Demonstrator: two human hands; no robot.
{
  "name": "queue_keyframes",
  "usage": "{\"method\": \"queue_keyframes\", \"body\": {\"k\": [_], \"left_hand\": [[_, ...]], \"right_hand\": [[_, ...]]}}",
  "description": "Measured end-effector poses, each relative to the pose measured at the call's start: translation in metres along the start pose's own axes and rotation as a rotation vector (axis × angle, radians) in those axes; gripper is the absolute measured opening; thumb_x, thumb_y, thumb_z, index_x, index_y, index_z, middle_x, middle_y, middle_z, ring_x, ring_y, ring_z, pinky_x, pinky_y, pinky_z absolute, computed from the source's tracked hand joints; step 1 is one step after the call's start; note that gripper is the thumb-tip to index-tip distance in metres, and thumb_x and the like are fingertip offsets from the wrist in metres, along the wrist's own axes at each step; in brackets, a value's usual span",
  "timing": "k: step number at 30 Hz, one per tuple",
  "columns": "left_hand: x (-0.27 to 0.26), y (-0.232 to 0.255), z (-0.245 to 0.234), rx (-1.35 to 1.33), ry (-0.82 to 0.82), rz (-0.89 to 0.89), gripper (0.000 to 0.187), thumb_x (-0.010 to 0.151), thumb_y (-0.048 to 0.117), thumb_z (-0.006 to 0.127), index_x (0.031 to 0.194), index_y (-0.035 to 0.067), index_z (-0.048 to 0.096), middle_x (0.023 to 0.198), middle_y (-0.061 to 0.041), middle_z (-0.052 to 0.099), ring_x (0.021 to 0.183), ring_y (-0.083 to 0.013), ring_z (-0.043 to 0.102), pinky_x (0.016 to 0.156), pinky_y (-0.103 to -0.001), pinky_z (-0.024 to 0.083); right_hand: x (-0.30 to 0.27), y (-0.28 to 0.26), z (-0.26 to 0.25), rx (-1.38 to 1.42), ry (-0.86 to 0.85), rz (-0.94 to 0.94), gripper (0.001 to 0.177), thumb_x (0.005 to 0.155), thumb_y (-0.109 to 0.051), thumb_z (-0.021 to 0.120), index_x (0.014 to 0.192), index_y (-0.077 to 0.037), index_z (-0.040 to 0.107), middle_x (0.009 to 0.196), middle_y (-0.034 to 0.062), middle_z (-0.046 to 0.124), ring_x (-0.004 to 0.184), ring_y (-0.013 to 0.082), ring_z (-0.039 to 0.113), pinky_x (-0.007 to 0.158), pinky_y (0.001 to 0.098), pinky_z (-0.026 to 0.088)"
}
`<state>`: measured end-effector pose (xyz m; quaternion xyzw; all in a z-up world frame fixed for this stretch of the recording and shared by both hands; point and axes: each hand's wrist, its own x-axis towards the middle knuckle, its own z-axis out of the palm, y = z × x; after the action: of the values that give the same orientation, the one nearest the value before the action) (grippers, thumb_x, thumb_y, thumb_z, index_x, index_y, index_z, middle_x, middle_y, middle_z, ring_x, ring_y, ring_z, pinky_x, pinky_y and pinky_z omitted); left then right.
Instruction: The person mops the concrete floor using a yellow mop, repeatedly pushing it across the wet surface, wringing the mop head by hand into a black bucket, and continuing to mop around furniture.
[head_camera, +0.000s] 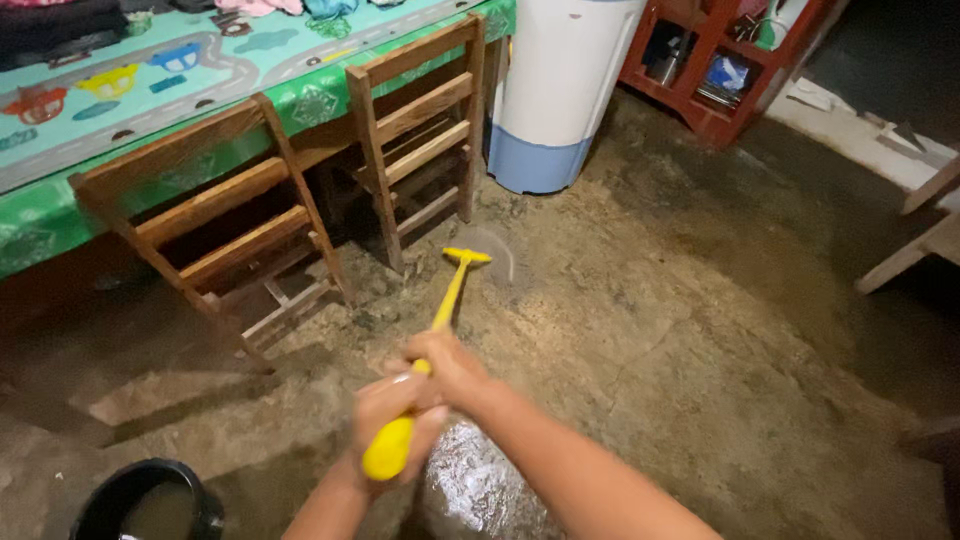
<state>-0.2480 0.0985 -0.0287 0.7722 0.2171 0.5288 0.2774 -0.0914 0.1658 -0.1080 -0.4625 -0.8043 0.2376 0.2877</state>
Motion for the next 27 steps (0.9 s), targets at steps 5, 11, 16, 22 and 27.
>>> {"method": "queue_keyframes", "body": {"k": [5,11,16,22,27], "left_hand": [[-0.014,0.009,-0.005,-0.037,-0.031,-0.049,0.018,0.085,0.007,0.069,0.073,0.007,0.056,0.066,-0.007,0.056,0.058,-0.0226,0.059,0.057,-0.034,0.046],[-0.015,0.043,-0.047,-0.366,0.092,0.040,0.022,0.087,0.006,0.068,0.072,0.006,0.053,0.066,-0.005,0.061,0.057,-0.0189,0.063,0.060,-0.035,0.057],[-0.005,0.020,-0.029,-0.186,0.109,0.090,0.019,0.084,0.009,0.067,0.070,0.006,0.054,0.065,-0.005,0.060,0.054,-0.0194,0.061,0.057,-0.033,0.050],[-0.002,-0.025,0.000,-0.162,-0.121,0.023,0.009,0.088,0.004,0.063,0.079,0.005,0.060,0.070,-0.010,0.059,0.062,-0.0268,0.061,0.061,-0.036,0.048],[0.009,0.015,0.015,-0.214,-0.124,0.004,0.019,0.087,0.002,0.065,0.073,0.006,0.052,0.065,-0.012,0.055,0.059,-0.0300,0.059,0.070,-0.041,0.048]], "right_hand": [[-0.011,-0.015,0.002,-0.089,0.027,0.030,0.023,0.072,-0.029,0.077,0.077,-0.007,0.071,0.087,0.0161,0.070,0.093,0.0392,0.064,0.085,0.0465,0.052],[-0.024,-0.080,0.003,-0.027,-0.120,0.241,0.027,0.095,-0.035,0.068,0.085,-0.010,0.071,0.089,0.0168,0.071,0.091,0.0374,0.067,0.085,0.0476,0.052],[-0.024,-0.047,-0.002,0.041,0.062,0.016,0.025,0.081,-0.030,0.076,0.084,-0.006,0.070,0.089,0.0162,0.069,0.094,0.0359,0.063,0.084,0.0458,0.051],[-0.018,0.000,-0.005,-0.176,0.044,0.368,0.024,0.079,-0.035,0.079,0.087,-0.013,0.075,0.093,0.0128,0.069,0.091,0.0424,0.054,0.081,0.0525,0.044],[-0.037,-0.011,-0.022,-0.118,0.206,0.255,0.040,0.091,-0.040,0.073,0.072,-0.006,0.063,0.077,0.0164,0.061,0.079,0.0377,0.059,0.072,0.0492,0.046]]}}
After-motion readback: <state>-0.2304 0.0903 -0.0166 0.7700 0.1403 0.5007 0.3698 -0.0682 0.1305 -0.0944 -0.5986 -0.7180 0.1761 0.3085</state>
